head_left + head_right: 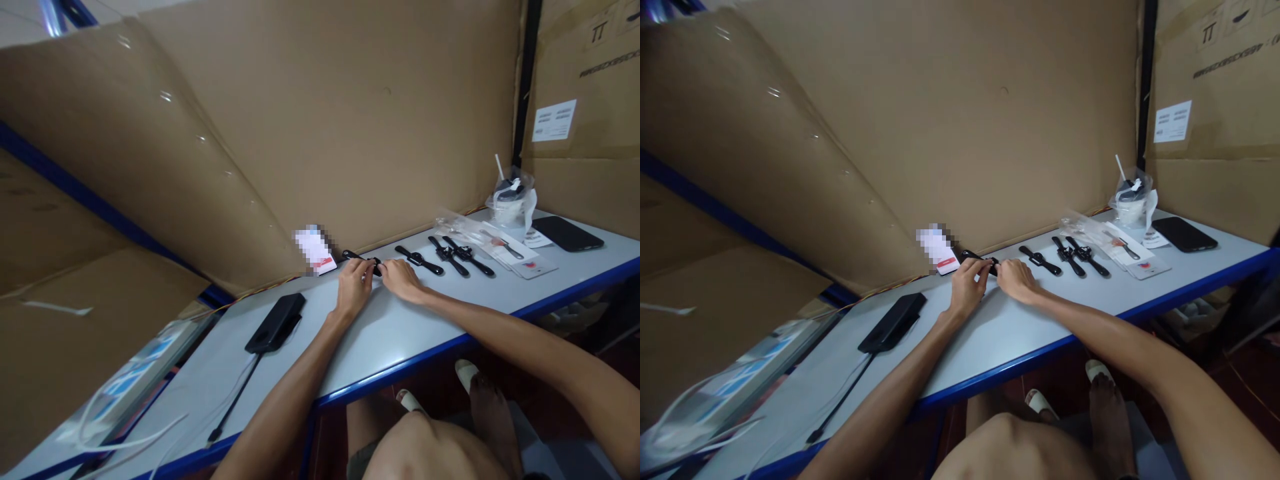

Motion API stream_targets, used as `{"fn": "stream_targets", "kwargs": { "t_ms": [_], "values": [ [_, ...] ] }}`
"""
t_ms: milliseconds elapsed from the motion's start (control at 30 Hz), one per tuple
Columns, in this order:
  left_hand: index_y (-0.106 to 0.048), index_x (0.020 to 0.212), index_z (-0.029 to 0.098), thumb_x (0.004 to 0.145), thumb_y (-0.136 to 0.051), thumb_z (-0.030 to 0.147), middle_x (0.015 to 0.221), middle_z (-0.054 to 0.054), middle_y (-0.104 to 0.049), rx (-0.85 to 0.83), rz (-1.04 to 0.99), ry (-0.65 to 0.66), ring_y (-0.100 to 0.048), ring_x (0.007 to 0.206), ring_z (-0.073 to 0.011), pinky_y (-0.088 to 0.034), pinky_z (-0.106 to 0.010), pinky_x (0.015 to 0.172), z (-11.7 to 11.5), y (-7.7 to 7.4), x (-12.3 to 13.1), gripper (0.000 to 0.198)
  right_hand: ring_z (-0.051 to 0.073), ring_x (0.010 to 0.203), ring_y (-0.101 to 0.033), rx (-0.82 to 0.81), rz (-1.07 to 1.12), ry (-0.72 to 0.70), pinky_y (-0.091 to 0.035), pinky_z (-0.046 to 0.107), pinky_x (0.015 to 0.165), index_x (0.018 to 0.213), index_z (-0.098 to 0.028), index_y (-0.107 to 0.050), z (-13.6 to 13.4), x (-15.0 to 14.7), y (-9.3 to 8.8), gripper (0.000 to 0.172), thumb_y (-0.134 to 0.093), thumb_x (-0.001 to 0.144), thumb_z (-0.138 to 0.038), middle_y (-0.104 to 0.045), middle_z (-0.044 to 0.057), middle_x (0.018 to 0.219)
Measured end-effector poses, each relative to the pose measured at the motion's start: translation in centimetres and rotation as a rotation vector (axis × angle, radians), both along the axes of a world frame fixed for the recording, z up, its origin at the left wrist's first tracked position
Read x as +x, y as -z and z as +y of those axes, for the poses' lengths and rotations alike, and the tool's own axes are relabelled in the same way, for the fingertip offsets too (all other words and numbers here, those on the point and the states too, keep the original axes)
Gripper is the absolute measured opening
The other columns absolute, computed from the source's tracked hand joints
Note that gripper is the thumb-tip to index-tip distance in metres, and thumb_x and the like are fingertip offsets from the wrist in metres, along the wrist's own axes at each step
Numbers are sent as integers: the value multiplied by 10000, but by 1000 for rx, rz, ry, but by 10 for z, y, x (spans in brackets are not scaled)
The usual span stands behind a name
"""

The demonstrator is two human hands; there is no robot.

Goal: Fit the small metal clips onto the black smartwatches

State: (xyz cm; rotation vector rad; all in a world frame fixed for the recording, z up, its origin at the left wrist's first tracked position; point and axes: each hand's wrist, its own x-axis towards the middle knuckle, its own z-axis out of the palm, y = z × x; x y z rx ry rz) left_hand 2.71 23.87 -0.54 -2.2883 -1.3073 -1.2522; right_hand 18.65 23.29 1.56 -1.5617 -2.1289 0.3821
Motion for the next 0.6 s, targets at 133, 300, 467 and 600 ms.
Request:
{"fn": "stream_targets", "kwargs": {
  "t_ms": [133,300,467,600],
  "values": [
    [-720,1018,201,976,-562,288,941,-83,-692,-17,-14,25,-632,823,-200,-524,-335,791,0,2,1,186,249,1095,-709,-4,3,-5,-497,289,879,1169,-153,-738,1,-1,1,413,-374,1075,-322,-754,169,1145],
    [-700,1092,208,961,-574,216,906,-54,-675,27,-86,27,-610,788,-182,-516,-326,773,4,5,-1,182,247,1088,-711,7,20,-8,-495,287,877,1163,-159,-744,2,-1,1,417,-374,1076,-331,-755,162,1143],
    [-757,929,208,971,-564,218,863,-52,-629,95,-26,27,-589,768,-176,-479,-294,679,4,4,-3,198,260,1084,-709,-12,24,-21,-497,301,869,1174,-150,-739,2,-1,2,406,-388,1069,-325,-753,174,1149],
    [-745,983,201,985,-551,226,863,-43,-655,55,-39,45,-591,706,-151,-490,-284,672,1,2,0,196,265,1072,-713,-8,26,-19,-500,307,858,1160,-152,-742,1,0,1,405,-385,1069,-319,-755,173,1141]
  ]
}}
